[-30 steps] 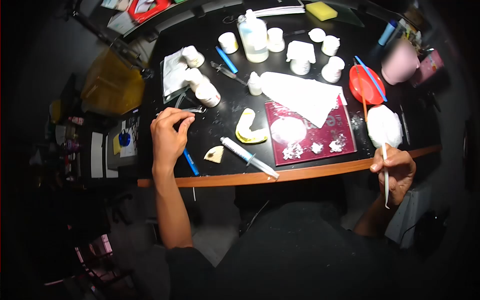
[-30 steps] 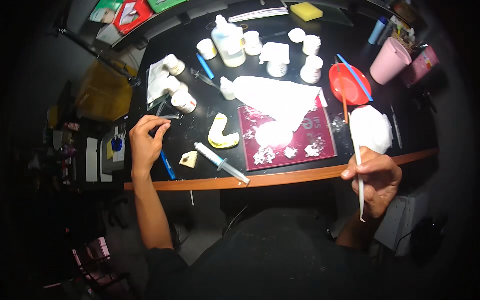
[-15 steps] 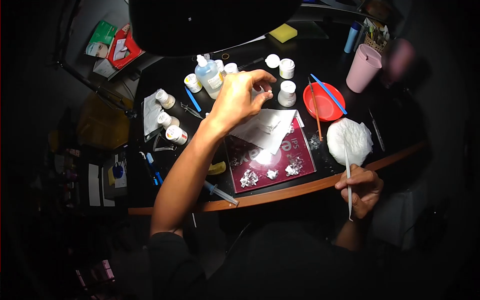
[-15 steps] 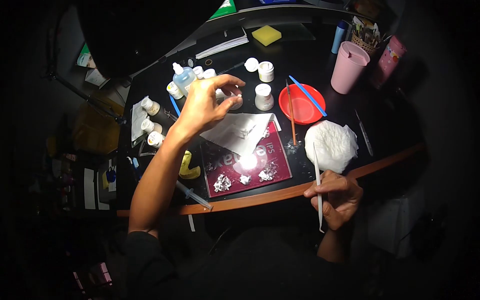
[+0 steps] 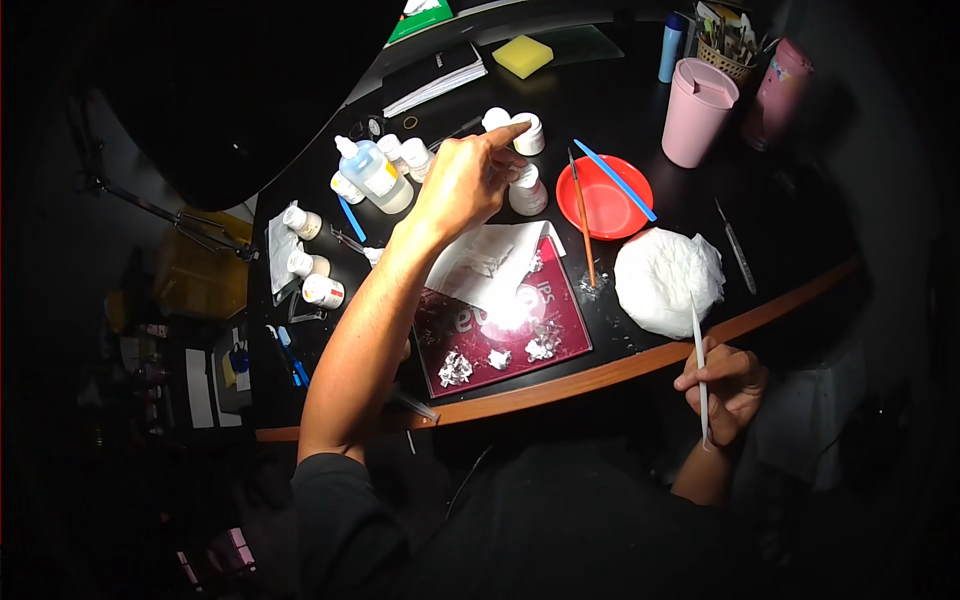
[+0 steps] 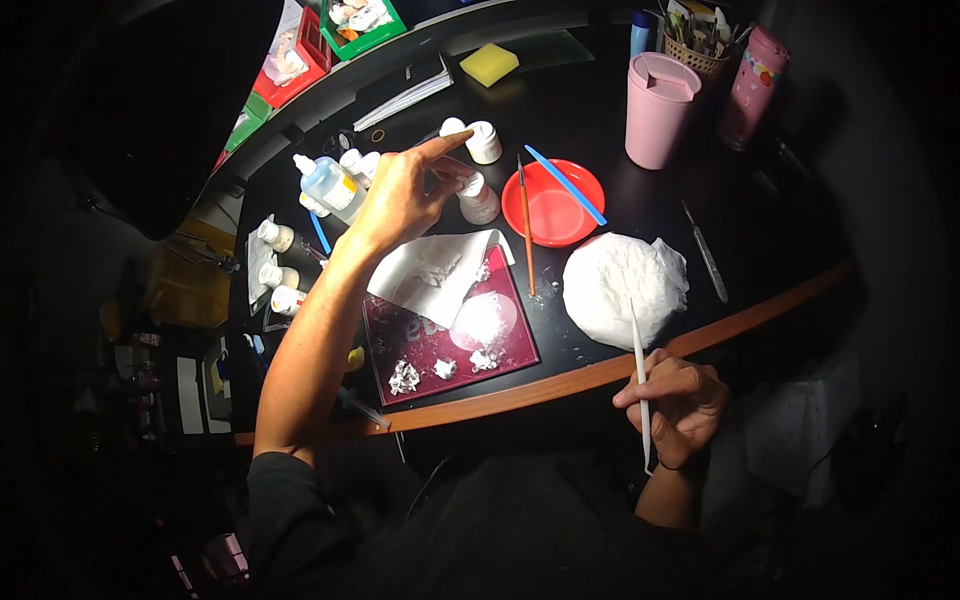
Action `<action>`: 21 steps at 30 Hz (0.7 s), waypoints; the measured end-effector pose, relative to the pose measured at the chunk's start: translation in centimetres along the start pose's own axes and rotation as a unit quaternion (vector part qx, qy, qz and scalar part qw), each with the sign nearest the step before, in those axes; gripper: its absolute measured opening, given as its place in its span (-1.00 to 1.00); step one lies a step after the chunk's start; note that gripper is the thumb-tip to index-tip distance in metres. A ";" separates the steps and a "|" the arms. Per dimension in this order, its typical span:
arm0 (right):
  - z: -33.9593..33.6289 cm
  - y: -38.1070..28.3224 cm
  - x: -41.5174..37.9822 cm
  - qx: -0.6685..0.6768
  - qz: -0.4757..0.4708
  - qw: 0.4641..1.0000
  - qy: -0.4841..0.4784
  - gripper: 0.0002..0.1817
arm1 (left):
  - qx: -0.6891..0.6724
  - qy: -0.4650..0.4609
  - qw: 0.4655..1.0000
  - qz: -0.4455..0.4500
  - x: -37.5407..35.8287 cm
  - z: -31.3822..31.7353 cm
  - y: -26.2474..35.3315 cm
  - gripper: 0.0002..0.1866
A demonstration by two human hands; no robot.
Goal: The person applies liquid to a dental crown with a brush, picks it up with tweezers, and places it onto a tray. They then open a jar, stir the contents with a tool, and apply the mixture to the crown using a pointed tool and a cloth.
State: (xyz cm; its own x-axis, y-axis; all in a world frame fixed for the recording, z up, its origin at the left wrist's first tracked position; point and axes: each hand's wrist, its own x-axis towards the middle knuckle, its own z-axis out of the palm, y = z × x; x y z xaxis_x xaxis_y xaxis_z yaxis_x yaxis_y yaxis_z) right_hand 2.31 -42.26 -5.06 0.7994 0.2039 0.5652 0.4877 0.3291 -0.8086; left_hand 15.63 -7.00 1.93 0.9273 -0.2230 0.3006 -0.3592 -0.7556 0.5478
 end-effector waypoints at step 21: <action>6.2 1.4 2.1 -0.016 -0.012 1.000 0.007 -0.80 | 0.106 0.307 0.929 -0.178 -26.4 -14.1 -3.2 -0.62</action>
State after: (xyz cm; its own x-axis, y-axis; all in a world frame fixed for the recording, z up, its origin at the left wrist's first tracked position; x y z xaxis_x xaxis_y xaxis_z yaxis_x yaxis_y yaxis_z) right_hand 2.51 -35.61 -4.01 0.7922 0.1825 0.5824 0.5176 0.3046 -0.7996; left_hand -9.18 9.96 3.24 0.7256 0.4086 0.5537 0.0480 -0.8327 0.5517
